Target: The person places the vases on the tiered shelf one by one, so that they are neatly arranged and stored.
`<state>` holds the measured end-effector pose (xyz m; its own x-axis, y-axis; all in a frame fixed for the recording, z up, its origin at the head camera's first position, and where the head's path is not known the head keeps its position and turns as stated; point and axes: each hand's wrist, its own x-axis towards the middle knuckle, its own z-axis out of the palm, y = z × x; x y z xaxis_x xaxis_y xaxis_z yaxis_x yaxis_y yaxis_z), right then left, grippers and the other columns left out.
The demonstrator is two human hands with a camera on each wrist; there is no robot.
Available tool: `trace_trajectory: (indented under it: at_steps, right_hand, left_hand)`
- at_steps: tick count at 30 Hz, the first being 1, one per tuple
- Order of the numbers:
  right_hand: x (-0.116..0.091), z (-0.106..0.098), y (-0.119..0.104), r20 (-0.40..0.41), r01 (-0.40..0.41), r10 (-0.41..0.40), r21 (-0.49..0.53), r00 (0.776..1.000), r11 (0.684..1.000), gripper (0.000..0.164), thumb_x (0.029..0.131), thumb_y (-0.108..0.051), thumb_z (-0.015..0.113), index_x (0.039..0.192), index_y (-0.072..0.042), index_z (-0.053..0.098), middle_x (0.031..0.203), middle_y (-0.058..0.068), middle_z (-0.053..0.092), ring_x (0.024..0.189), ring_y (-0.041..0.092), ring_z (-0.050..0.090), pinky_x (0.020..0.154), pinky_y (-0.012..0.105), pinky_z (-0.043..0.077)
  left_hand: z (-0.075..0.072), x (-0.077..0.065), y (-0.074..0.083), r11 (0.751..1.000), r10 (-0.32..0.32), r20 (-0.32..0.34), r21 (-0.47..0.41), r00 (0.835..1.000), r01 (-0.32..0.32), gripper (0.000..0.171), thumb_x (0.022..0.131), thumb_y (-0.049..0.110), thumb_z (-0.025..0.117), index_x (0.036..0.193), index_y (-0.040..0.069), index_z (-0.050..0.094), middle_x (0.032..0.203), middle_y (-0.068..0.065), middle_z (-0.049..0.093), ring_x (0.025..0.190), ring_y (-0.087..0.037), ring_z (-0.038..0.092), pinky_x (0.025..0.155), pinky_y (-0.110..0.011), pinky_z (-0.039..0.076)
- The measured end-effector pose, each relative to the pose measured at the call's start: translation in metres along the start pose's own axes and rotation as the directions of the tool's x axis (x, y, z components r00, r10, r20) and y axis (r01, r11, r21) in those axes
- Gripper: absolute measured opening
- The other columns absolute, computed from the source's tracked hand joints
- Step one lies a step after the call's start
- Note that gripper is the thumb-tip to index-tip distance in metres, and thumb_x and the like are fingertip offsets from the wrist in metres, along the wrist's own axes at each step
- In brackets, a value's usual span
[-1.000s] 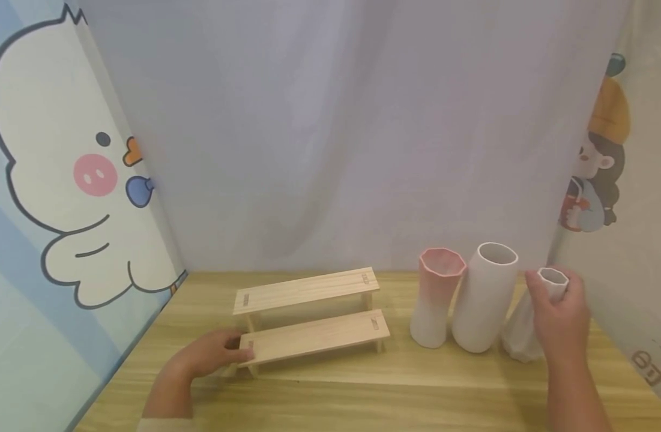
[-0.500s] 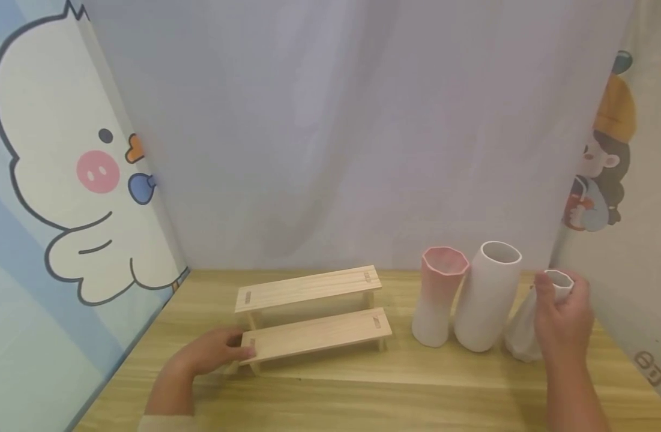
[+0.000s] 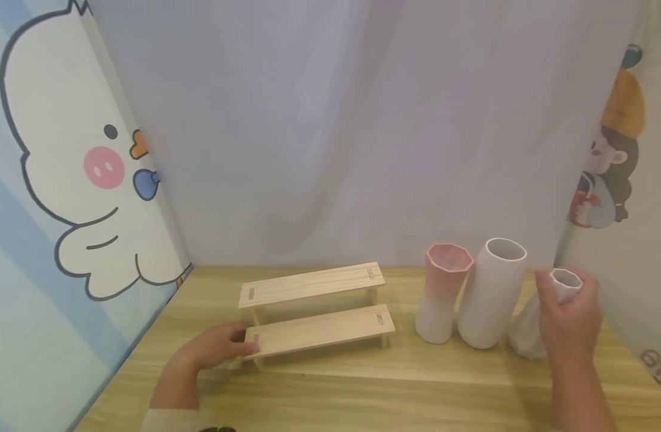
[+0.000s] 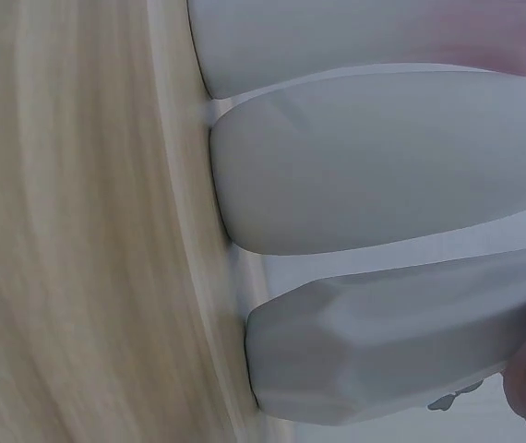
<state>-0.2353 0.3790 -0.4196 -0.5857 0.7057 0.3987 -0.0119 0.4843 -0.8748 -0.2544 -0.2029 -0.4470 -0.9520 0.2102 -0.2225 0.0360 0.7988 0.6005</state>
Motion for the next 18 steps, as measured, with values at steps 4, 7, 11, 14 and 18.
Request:
trace_trajectory:
  at_steps: [4, 7, 11, 14, 18]
  right_hand:
    - [0.0, -0.004, -0.002, -0.023, 0.015, -0.015, 0.005, 1.0, 1.0, 0.027, 0.087, -0.039, 0.07, 0.103, -0.041, 0.048, 0.074, -0.025, 0.046, 0.063, -0.007, 0.042, 0.061, 0.013, 0.032]
    - [0.0, -0.007, -0.005, -0.051, 0.03, -0.03, 0.009, 0.998, 0.999, 0.028, 0.086, -0.038, 0.071, 0.099, -0.044, 0.047, 0.073, -0.026, 0.045, 0.063, -0.008, 0.041, 0.062, 0.013, 0.03]
    - [0.001, -0.012, -0.011, -0.084, 0.042, -0.042, 0.002, 0.996, 0.999, 0.027, 0.087, -0.038, 0.069, 0.099, -0.045, 0.046, 0.073, -0.027, 0.044, 0.062, -0.01, 0.04, 0.061, 0.012, 0.03]
    - [0.003, -0.017, -0.014, -0.101, 0.066, -0.064, 0.017, 0.993, 0.998, 0.025, 0.089, -0.036, 0.067, 0.1, -0.044, 0.045, 0.077, -0.026, 0.045, 0.063, -0.01, 0.041, 0.059, 0.009, 0.031]
    - [0.005, -0.022, -0.018, -0.101, 0.104, -0.096, 0.082, 0.99, 0.991, 0.023, 0.091, -0.029, 0.064, 0.099, -0.041, 0.046, 0.075, -0.028, 0.05, 0.063, -0.009, 0.045, 0.057, 0.005, 0.034]
  left_hand:
    - [-0.001, -0.001, 0.0, 1.0, 0.006, 0.002, -0.004, 1.0, -0.006, 0.06, 0.083, 0.053, 0.072, 0.131, 0.02, 0.062, 0.137, -0.01, 0.059, 0.131, -0.036, 0.05, 0.106, -0.057, 0.04]
    - [0.0, -0.001, -0.001, 1.0, 0.014, 0.004, -0.007, 1.0, -0.014, 0.06, 0.083, 0.053, 0.072, 0.131, 0.02, 0.062, 0.137, -0.01, 0.059, 0.131, -0.036, 0.05, 0.106, -0.058, 0.04]
    - [0.0, 0.0, -0.002, 1.0, 0.01, 0.007, -0.011, 1.0, -0.01, 0.06, 0.083, 0.054, 0.072, 0.131, 0.021, 0.062, 0.137, -0.009, 0.059, 0.131, -0.036, 0.049, 0.106, -0.058, 0.04]
    - [0.0, 0.0, -0.003, 1.0, 0.009, 0.007, -0.014, 1.0, -0.009, 0.06, 0.083, 0.054, 0.072, 0.131, 0.021, 0.062, 0.137, -0.009, 0.059, 0.131, -0.036, 0.05, 0.105, -0.057, 0.04]
    - [-0.001, 0.0, -0.002, 1.0, 0.005, 0.012, -0.024, 1.0, -0.004, 0.059, 0.083, 0.053, 0.072, 0.131, 0.02, 0.062, 0.136, -0.008, 0.06, 0.13, -0.034, 0.05, 0.105, -0.057, 0.041]
